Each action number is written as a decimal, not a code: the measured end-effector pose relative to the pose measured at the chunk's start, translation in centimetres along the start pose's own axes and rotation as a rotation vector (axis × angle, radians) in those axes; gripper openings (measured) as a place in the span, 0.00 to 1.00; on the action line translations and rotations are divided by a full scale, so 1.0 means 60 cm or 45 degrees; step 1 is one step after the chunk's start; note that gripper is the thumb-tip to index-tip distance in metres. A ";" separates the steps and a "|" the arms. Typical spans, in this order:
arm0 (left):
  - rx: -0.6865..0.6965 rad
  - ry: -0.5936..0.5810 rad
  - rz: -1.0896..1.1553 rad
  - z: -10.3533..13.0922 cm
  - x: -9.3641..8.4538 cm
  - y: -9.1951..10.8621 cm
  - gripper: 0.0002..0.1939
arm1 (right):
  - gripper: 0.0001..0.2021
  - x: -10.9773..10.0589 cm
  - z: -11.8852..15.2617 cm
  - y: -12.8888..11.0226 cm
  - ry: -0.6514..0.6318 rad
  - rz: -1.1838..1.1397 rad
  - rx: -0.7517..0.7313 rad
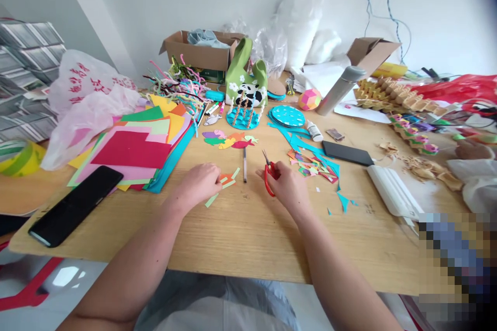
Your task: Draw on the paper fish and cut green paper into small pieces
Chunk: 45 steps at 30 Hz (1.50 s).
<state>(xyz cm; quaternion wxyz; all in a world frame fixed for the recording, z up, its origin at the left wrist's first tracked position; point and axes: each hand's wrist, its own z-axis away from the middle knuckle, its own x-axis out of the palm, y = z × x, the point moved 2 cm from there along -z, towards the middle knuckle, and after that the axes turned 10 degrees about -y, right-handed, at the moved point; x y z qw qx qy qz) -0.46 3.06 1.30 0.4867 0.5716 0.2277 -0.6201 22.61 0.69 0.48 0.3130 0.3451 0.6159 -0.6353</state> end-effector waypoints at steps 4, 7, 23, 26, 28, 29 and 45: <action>-0.032 0.001 -0.045 0.003 -0.001 0.001 0.07 | 0.13 -0.009 -0.001 0.017 -0.132 0.492 0.083; -0.055 -0.018 -0.102 0.005 -0.002 0.005 0.06 | 0.13 -0.011 0.002 0.015 -0.178 0.622 0.105; -0.104 -0.042 -0.149 0.007 -0.005 0.018 0.07 | 0.16 -0.004 0.002 0.014 -0.018 0.454 0.100; -0.127 -0.063 -0.087 0.003 -0.002 0.010 0.05 | 0.15 0.002 -0.001 0.018 0.051 0.335 0.046; -0.151 -0.090 -0.035 0.001 0.000 0.004 0.05 | 0.15 0.006 -0.002 0.020 0.083 0.274 0.007; -0.162 -0.102 -0.013 0.000 0.001 0.001 0.05 | 0.15 0.007 -0.003 0.021 0.092 0.244 -0.012; -0.263 -0.146 0.057 -0.002 -0.004 -0.015 0.03 | 0.13 0.017 -0.002 0.023 0.145 -0.127 -0.132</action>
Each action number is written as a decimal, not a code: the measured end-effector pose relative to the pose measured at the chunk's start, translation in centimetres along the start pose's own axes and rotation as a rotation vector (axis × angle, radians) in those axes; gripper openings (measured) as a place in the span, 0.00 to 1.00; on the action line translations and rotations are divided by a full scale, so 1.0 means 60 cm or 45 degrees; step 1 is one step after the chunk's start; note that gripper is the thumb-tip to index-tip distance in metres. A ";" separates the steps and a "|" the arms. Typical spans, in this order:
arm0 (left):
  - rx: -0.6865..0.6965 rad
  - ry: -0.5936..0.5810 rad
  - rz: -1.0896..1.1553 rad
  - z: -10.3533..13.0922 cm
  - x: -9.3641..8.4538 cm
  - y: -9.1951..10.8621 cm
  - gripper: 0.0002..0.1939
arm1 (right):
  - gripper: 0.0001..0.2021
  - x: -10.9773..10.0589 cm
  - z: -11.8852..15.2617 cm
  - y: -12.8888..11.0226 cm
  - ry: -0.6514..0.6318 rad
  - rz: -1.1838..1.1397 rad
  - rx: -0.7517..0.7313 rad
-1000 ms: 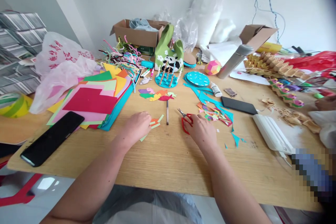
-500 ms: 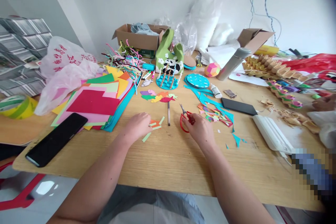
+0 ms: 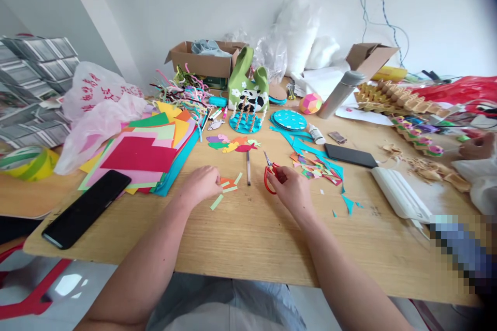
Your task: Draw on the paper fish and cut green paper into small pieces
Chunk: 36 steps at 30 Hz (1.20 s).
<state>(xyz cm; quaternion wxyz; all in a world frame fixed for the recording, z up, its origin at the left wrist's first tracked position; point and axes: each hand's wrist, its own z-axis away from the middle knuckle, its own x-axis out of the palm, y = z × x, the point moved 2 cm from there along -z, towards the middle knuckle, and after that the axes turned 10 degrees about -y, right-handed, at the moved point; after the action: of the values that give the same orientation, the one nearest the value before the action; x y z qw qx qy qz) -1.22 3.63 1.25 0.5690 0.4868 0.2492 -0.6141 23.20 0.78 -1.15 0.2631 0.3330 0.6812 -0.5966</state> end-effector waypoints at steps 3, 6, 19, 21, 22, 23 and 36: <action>-0.060 -0.033 0.013 0.004 -0.005 0.000 0.03 | 0.14 0.000 0.001 -0.001 0.001 -0.022 -0.009; -0.078 -0.045 0.021 0.006 -0.006 0.002 0.04 | 0.14 -0.002 0.003 -0.006 0.000 -0.030 -0.024; 0.005 0.003 0.035 0.004 -0.011 -0.002 0.06 | 0.13 -0.007 0.007 -0.016 0.015 -0.077 -0.052; 0.070 0.053 0.063 0.000 -0.015 -0.008 0.07 | 0.13 -0.008 0.007 -0.016 0.021 -0.094 -0.053; 0.108 0.081 0.070 0.000 -0.017 -0.009 0.08 | 0.13 -0.009 0.007 -0.017 0.025 -0.104 -0.053; 0.141 0.100 0.064 0.000 -0.019 -0.009 0.09 | 0.13 -0.009 0.008 -0.017 0.029 -0.114 -0.053; 0.179 0.076 -0.519 0.039 -0.003 0.047 0.13 | 0.12 -0.011 0.009 -0.021 0.056 -0.135 -0.093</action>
<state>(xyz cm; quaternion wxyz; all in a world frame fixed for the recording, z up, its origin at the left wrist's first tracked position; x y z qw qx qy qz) 0.65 1.02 3.04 0.3902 0.4828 0.3158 -0.7175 22.63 0.07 0.05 0.2280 0.2995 0.7249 -0.5770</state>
